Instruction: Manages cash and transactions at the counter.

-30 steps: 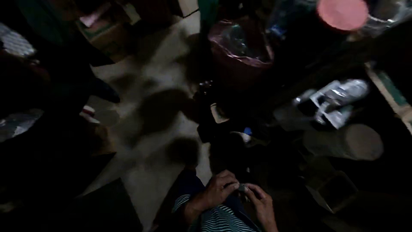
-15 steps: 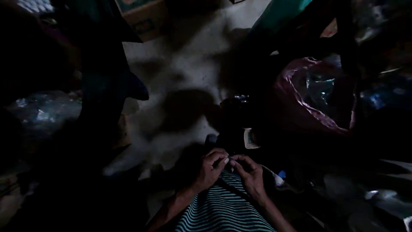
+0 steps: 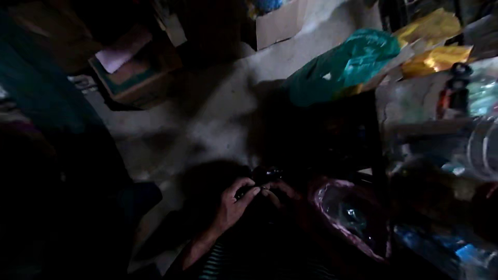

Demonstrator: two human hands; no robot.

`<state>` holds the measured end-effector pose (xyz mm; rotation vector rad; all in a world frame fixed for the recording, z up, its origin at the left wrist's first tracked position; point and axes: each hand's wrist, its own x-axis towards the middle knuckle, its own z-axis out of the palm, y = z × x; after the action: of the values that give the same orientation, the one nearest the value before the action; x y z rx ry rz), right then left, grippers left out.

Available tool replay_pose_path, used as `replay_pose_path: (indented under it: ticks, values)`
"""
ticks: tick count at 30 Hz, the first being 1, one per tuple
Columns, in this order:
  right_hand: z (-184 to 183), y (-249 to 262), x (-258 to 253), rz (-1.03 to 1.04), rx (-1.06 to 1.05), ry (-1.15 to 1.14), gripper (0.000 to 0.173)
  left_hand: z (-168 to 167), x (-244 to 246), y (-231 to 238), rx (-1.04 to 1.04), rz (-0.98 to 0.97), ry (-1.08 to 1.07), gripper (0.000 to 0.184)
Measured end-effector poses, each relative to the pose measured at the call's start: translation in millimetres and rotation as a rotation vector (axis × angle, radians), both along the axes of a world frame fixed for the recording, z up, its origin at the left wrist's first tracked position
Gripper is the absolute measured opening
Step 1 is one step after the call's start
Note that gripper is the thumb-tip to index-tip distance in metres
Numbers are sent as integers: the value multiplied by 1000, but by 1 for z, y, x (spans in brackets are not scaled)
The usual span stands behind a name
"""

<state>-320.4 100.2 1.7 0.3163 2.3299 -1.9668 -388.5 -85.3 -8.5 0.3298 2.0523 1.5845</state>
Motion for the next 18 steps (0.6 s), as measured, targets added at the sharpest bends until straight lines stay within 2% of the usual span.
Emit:
replay_pose_path:
  ticks: [2,4,6,8,11,14,18]
  values:
    - [5,19,-50,-15,-47,-38,18,4,-53,17,-52,-98,4,22]
    - [10,36,-102,-39,-51,-111,18,0,-106,33,-122,-148,122,21]
    - [5,55,-164,-88,-31,-125,18,0,-172,55,-152,-189,86,22]
    - [-9,73,-223,-172,-69,-135,19,-11,-241,83,-66,-211,14,22]
    - [-18,103,-309,-354,-127,-157,18,-25,-348,130,-14,-351,-25,26]
    - [-8,137,-373,-457,-93,-124,19,-3,-432,181,-100,-472,-66,27]
    - [-3,192,-425,-580,-85,-110,18,3,-503,256,-71,-586,-35,25]
